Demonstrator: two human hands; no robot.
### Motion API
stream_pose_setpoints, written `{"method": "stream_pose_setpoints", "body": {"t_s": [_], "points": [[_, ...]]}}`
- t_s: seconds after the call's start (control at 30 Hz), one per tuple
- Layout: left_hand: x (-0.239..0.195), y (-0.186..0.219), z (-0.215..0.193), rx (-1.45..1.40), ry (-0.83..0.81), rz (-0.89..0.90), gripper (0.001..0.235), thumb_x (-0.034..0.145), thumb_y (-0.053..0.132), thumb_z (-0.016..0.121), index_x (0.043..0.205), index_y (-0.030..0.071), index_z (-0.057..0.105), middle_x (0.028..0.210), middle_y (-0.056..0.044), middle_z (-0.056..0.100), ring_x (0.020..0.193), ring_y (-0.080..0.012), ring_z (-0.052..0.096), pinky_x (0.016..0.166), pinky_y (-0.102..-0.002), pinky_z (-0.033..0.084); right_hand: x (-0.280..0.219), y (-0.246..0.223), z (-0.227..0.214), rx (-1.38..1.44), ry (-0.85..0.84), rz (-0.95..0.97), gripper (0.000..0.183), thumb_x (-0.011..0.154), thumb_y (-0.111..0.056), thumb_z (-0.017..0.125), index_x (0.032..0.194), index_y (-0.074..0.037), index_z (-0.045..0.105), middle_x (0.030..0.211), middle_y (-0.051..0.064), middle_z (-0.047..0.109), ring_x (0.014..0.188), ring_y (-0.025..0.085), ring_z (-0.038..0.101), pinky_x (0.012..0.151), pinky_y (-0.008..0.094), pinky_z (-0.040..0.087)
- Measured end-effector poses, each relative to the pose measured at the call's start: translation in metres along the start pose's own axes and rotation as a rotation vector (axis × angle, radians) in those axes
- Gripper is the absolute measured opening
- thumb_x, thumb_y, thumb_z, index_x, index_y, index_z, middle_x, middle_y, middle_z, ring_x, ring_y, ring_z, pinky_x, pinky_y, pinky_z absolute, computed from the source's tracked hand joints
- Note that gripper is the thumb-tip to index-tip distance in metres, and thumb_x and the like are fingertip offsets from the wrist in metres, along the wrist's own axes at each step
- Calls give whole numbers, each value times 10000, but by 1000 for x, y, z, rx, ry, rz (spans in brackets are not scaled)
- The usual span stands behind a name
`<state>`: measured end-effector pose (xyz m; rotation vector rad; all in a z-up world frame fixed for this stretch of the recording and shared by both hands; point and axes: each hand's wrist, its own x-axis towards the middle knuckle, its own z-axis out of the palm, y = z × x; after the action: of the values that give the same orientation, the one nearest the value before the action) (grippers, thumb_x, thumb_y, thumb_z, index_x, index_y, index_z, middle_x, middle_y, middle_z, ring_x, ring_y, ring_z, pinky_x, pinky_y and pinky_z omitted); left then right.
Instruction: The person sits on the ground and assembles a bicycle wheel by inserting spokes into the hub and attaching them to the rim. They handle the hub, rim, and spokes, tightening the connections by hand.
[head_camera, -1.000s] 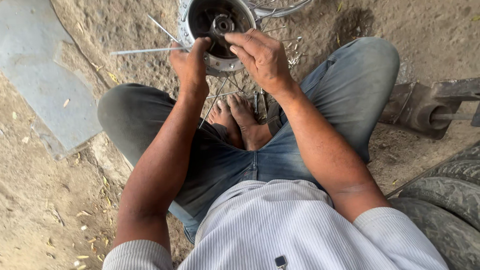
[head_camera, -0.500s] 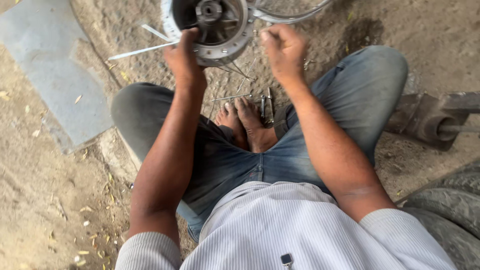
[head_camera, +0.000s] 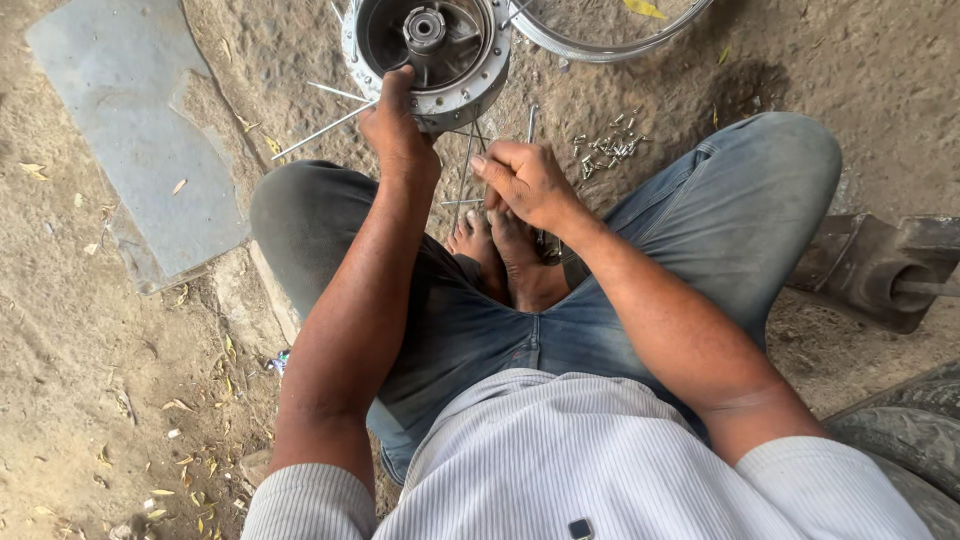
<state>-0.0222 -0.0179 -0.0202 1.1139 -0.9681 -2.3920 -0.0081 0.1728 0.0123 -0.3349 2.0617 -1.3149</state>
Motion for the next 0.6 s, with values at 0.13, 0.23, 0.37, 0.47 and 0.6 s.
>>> {"method": "stream_pose_setpoints", "body": {"t_s": [0.13, 0.23, 0.37, 0.47, 0.6], "points": [[-1, -2, 0, -9, -16, -19, 307, 846, 152, 716, 1060, -46, 619, 883, -126, 714, 702, -233, 753, 607, -412, 679, 9, 13, -9, -246, 279, -121, 243, 998, -283, 672, 1057, -48, 664, 986, 81, 742, 864, 212, 733, 755, 378, 601], [-4, 0, 2, -32, -52, -8, 298, 825, 150, 701, 1064, -9, 622, 871, -97, 712, 686, -210, 747, 582, -403, 660, 18, 23, -12, -92, 264, -268, 311, 956, -200, 668, 1201, -20, 601, 1149, 100, 709, 946, 231, 709, 794, 381, 578], [-4, -2, 5, -13, -101, -12, 284, 861, 146, 718, 1061, -23, 609, 857, -97, 685, 636, -193, 695, 531, -372, 606, 17, 30, 3, 185, 41, -240, 267, 1007, -173, 636, 1217, -19, 577, 1090, 107, 716, 953, 188, 720, 815, 321, 589], [-3, -4, 3, 18, -77, -1, 301, 839, 135, 733, 1053, -1, 571, 848, -95, 676, 633, -190, 683, 503, -353, 573, 7, 27, 7, 317, -82, -104, 237, 1025, -175, 593, 1214, -31, 582, 940, 111, 753, 750, 125, 661, 683, 265, 550], [-2, -5, 5, 35, -57, -16, 390, 802, 117, 741, 1097, 27, 502, 913, -122, 674, 766, -209, 717, 632, -356, 623, 3, 14, 2, 371, -116, -81, 323, 1027, -181, 566, 1310, -35, 616, 882, 86, 711, 678, 72, 625, 602, 231, 505]]}}
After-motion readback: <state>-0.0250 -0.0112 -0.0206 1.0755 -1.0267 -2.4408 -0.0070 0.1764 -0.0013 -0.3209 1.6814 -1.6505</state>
